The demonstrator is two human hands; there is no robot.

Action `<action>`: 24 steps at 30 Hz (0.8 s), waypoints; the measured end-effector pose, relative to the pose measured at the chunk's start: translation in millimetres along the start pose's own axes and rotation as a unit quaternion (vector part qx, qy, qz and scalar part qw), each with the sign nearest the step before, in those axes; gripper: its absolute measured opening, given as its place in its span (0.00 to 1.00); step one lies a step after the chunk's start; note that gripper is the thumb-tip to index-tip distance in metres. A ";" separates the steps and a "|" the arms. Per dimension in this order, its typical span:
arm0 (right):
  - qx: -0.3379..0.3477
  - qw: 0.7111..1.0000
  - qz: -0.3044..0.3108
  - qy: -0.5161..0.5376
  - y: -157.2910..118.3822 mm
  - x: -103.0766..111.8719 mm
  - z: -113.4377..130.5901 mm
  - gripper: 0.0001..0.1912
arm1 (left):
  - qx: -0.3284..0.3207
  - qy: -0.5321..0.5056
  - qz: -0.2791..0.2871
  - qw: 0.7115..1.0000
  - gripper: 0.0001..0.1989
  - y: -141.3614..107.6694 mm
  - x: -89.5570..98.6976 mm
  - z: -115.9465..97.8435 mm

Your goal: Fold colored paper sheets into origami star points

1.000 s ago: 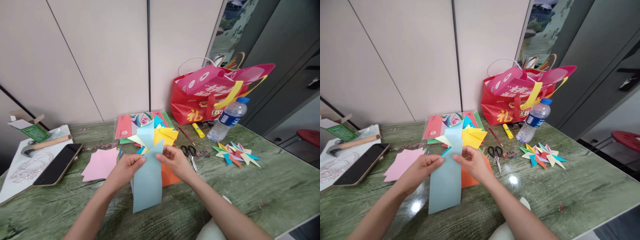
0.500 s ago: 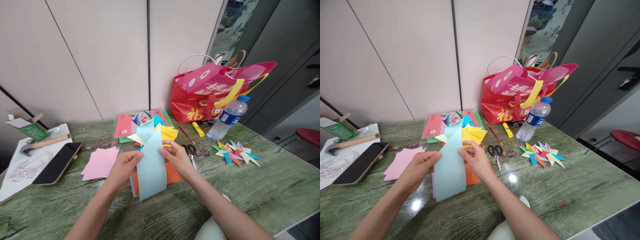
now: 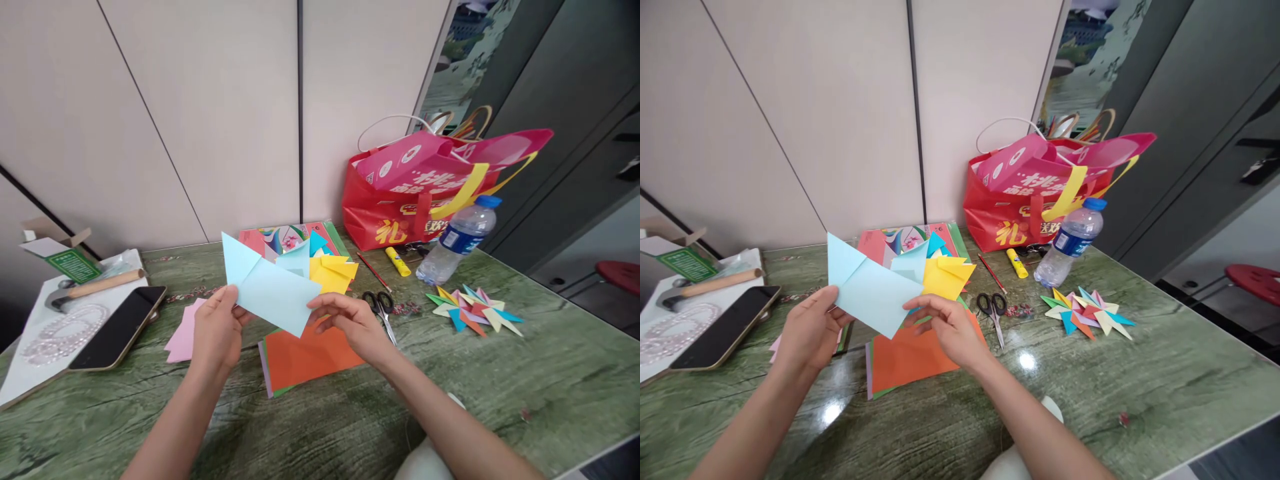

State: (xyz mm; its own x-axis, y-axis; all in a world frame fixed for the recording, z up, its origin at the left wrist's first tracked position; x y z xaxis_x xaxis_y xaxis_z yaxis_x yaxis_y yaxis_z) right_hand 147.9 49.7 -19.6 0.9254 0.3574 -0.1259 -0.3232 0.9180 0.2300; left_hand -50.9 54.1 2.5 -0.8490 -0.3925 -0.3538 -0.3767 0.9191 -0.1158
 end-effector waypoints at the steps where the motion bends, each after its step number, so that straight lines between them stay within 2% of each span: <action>1: 0.012 1.000 -0.001 -0.010 0.0 0.6 -0.7 0.16 | -0.001 -0.011 -0.001 1.000 0.05 -0.7 -1.0 -0.2; 4: 0.023 0.998 -0.010 -0.060 0.4 1.8 -3.4 0.16 | 0.005 -0.031 0.020 0.999 0.05 -3.4 -5.8 -0.5; 7: 0.032 0.995 -0.014 -0.089 1.0 1.7 -3.3 0.11 | 0.016 -0.030 0.053 0.998 0.06 -5.6 -10.1 -0.9; 11: 0.032 0.997 -0.034 -0.068 0.8 1.2 -0.6 0.06 | 0.030 -0.014 0.104 0.994 0.08 -7.8 -13.2 -0.2; 16: 0.018 0.995 -0.084 -0.058 0.1 2.9 2.8 0.07 | 0.036 0.001 0.160 0.987 0.12 -12.3 -15.6 1.2; 19: 0.017 0.990 -0.140 -0.031 1.5 8.6 3.0 0.06 | 0.039 0.009 0.233 0.972 0.17 -17.0 -17.9 -1.8; 24: 0.018 0.969 -0.222 0.106 4.9 20.2 0.7 0.11 | 0.081 0.048 0.359 0.929 0.24 -23.1 -17.4 -4.9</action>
State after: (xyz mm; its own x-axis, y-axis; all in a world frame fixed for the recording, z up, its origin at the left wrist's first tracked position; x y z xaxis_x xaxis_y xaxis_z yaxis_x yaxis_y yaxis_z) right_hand 165.2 61.3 -20.3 0.9089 -0.0414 -0.4149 0.1088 0.9841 0.1401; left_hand -29.3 39.5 15.9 -0.8915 0.3294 -0.3109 0.3536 0.9351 -0.0230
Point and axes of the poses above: each hand's wrist, its own y-axis towards the middle knuckle, its own x-axis out of the back of the hand, z = x × y, the point moved 3 cm from there along y, towards the middle knuckle, and after that the axes turned 1 degree about -y, right-handed, at the moved point
